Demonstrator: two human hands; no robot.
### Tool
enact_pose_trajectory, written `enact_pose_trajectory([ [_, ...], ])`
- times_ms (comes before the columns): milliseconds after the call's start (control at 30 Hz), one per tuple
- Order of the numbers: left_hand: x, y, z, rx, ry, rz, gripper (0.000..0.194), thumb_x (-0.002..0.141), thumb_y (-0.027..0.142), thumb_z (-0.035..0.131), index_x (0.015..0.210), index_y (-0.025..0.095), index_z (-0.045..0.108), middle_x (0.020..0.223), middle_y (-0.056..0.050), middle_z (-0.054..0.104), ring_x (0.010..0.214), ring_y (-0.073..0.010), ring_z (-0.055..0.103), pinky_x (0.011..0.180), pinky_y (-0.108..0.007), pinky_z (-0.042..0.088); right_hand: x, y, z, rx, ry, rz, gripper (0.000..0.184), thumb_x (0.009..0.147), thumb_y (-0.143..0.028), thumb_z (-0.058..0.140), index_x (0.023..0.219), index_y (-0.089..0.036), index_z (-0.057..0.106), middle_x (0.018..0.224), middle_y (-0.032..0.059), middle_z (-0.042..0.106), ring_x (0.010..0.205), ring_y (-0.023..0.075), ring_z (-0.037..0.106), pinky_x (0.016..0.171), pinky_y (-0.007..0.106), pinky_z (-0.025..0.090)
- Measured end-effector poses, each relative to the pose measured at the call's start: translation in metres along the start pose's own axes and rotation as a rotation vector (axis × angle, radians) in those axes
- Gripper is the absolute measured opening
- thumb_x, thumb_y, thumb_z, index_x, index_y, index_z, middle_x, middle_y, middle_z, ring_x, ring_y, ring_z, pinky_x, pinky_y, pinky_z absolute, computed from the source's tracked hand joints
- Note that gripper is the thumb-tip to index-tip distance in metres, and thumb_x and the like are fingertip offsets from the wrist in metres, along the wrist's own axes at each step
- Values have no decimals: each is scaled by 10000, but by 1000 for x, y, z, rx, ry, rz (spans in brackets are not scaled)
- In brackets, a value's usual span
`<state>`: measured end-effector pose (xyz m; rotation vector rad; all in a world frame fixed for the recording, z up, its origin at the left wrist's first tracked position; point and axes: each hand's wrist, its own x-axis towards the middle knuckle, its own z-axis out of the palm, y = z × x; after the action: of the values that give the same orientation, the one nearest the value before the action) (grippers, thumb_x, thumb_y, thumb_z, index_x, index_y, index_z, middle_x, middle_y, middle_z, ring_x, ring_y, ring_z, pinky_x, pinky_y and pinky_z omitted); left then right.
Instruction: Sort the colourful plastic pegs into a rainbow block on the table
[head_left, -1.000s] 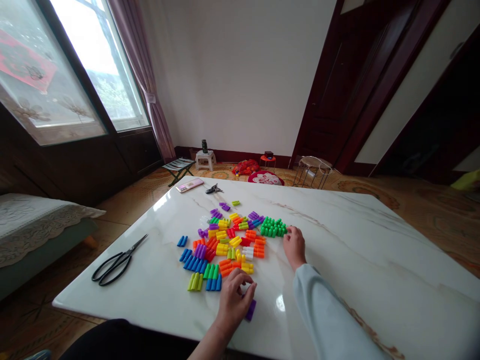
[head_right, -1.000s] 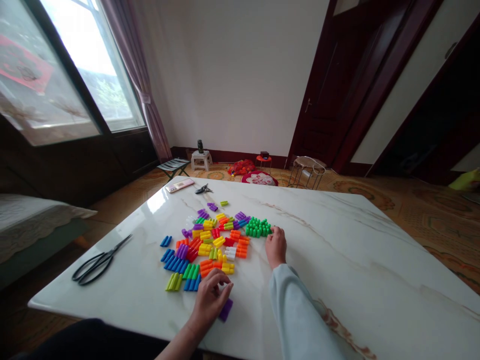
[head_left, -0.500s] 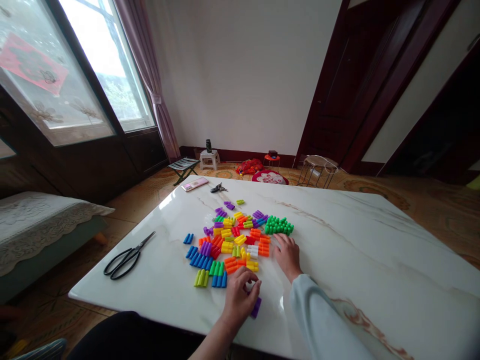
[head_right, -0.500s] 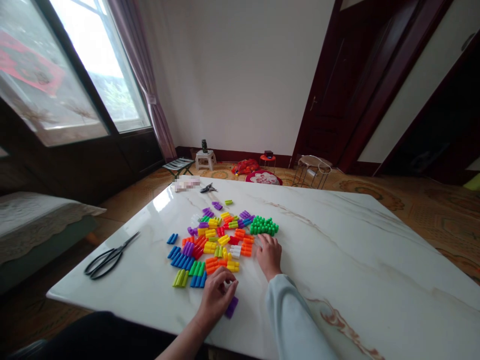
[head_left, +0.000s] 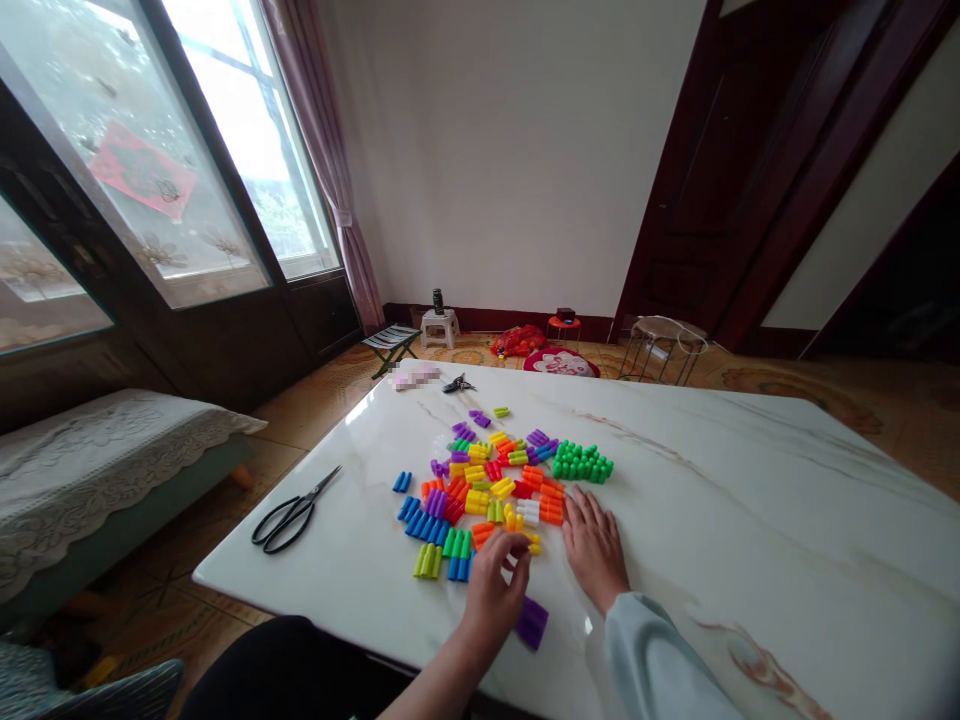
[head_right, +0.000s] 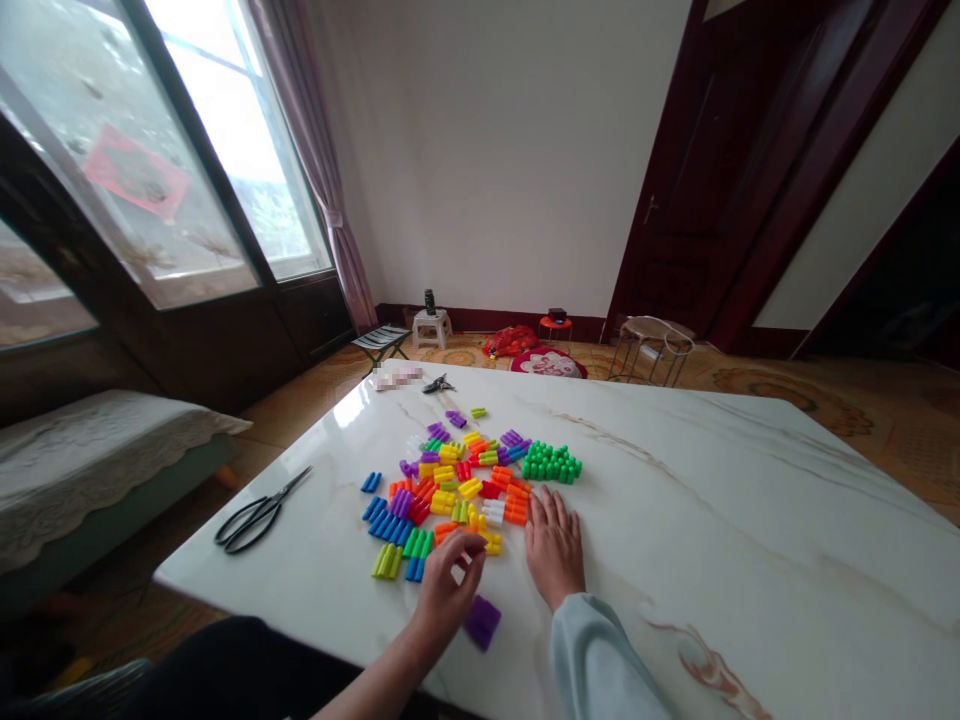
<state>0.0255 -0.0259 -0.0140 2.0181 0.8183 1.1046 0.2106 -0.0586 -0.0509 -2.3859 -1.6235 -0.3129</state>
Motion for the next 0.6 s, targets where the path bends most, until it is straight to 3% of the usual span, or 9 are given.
enact_pose_trajectory([
  [100,46,-6,-24,140,46,22,162,854,157,476,926,200,614,871,-34,668,776,-137,620,676,-238,500,0,-2,-1,-2,9,11,463,930,-216,298,1345,-180,500,1458,75,389,1340,252,305,1083,476,238],
  [167,86,-15,-43,347,50,-66,209,872,168,456,998,202,619,966,-48,675,859,-147,625,755,-254,494,0,-2,0,7,17,16,463,928,-218,299,1341,-178,503,1457,73,390,1346,255,296,1084,477,237],
  [233,128,-27,-60,673,-64,-265,295,876,170,457,1136,222,585,1100,-57,655,987,-162,603,833,-261,466,0,-2,1,14,25,18,461,927,-224,303,1336,-182,510,1457,70,391,1349,258,291,1086,478,233],
  [333,177,-48,-75,799,-168,-388,334,793,140,562,1112,217,623,1095,-87,663,1029,-222,593,806,-288,467,1,-2,2,17,31,13,465,920,-220,301,1330,-190,519,1456,60,394,1346,258,297,1088,477,229],
  [467,211,-71,-77,876,-332,-475,313,604,120,735,899,218,697,1009,-88,694,1013,-277,610,767,-302,481,2,-2,1,41,26,20,478,902,-214,306,1327,-200,526,1453,54,399,1343,263,306,1082,483,243],
  [600,225,-82,-70,908,-427,-510,300,564,169,775,851,208,698,984,-89,701,951,-276,641,724,-300,492,2,-1,1,47,15,23,486,899,-223,304,1333,-199,523,1452,54,401,1344,266,305,1083,487,245],
])
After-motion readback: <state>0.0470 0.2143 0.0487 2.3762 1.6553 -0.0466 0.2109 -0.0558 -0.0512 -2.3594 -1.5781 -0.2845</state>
